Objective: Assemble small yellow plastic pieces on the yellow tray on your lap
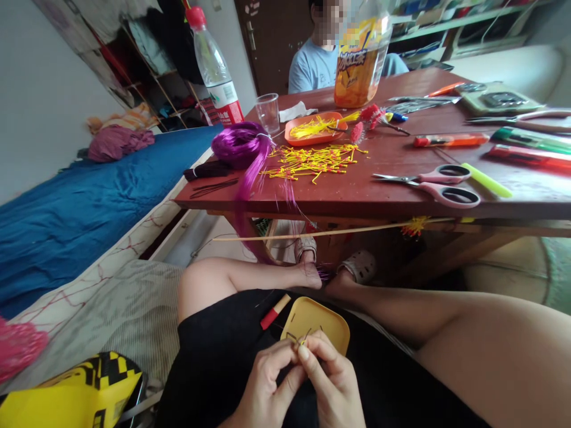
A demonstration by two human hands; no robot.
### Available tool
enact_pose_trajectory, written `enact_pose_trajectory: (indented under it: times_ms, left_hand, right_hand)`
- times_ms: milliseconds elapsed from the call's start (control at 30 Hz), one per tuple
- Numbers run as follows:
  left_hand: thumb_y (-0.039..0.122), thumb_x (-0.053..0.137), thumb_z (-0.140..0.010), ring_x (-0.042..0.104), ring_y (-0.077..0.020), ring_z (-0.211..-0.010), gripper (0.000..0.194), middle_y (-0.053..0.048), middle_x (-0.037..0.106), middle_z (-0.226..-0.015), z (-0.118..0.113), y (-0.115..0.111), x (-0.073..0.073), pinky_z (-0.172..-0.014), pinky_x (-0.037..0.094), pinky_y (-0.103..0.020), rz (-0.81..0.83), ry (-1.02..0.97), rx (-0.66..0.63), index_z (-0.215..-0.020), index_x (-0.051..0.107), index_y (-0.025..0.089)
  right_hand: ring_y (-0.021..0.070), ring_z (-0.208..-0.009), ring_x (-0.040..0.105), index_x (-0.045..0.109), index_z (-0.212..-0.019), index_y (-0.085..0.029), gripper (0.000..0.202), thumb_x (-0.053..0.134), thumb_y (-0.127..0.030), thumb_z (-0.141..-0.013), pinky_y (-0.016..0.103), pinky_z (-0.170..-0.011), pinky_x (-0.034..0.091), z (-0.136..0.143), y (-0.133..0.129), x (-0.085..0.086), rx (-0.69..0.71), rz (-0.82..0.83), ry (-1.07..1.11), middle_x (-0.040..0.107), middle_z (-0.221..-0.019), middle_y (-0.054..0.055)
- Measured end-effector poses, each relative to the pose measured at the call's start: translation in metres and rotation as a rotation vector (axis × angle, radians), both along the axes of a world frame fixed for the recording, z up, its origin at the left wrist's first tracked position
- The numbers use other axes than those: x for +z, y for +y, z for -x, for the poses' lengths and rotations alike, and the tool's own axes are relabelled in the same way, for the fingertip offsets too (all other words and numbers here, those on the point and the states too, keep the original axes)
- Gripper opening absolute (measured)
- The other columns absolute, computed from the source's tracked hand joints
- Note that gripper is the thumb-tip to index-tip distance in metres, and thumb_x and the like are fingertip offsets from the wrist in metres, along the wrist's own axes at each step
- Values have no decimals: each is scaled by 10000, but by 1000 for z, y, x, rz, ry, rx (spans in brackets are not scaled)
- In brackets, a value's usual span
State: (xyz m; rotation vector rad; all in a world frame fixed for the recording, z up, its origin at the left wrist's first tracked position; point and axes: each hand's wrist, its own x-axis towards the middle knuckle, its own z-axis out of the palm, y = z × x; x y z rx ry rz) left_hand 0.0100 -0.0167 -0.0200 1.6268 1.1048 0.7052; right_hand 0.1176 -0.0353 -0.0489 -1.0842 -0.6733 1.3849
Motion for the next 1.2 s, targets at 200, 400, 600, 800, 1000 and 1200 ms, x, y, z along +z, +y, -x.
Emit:
enact_pose_trajectory:
  times_ms: [200, 400, 600, 800, 1000, 1200]
  left_hand:
    - [197, 373, -873, 582, -186, -691, 229, -87, 630, -733, 1, -3, 0, -640, 442, -275, -335, 128, -80, -756, 569, 178]
    - [193, 360, -874, 595, -195, -696, 239, -101, 647, -738, 2, -2, -5, -635, 449, -278, -381, 160, -106, -760, 569, 171]
    - [241, 479, -841, 574, -166, -646, 117, -54, 617, -712, 14, -2, 0, -580, 439, -243, -181, 189, 39, -776, 553, 178]
    - [149, 480, -828, 551, -191, -775, 102, -47, 626, -788, 22, 16, 40, -704, 407, -304, -461, 397, 107, -780, 566, 178]
    - [103, 565, -777, 547, -156, -672, 151, 18, 625, -669, 5, 28, 38, -672, 368, -296, -168, 538, 54, -645, 561, 177]
    - [59, 411, -813, 489, -163, -670, 249, -7, 560, -625, 7, 23, 22, -689, 344, -317, -529, 532, -41, -606, 490, 171]
  right_hand:
    - [144, -617, 533, 683, -648, -183, 200, 700, -378, -691, 242, -603, 487, 4, -1, 1, -49, 5, 23, 541, -628, 12]
    - [138, -595, 540, 680, -659, -181, 211, 687, -387, -706, 233, -578, 489, 3, 1, 0, -25, -4, -19, 541, -623, 8]
    - [149, -626, 589, 649, -737, -193, 139, 588, -295, -809, 205, -569, 491, -12, 7, 4, -21, -261, -562, 590, -674, 27]
    - [83, -421, 543, 607, -891, -218, 166, 493, -338, -879, 156, -461, 463, -7, -7, -1, -81, -304, -768, 648, -695, 1]
    - [121, -591, 616, 607, -854, -214, 205, 419, -273, -911, 180, -576, 482, -9, -4, 2, 1, -453, -953, 635, -687, 9]
    - [135, -599, 579, 583, -776, -203, 220, 413, -271, -898, 203, -572, 451, -11, -1, 7, 189, -331, -831, 599, -672, 11]
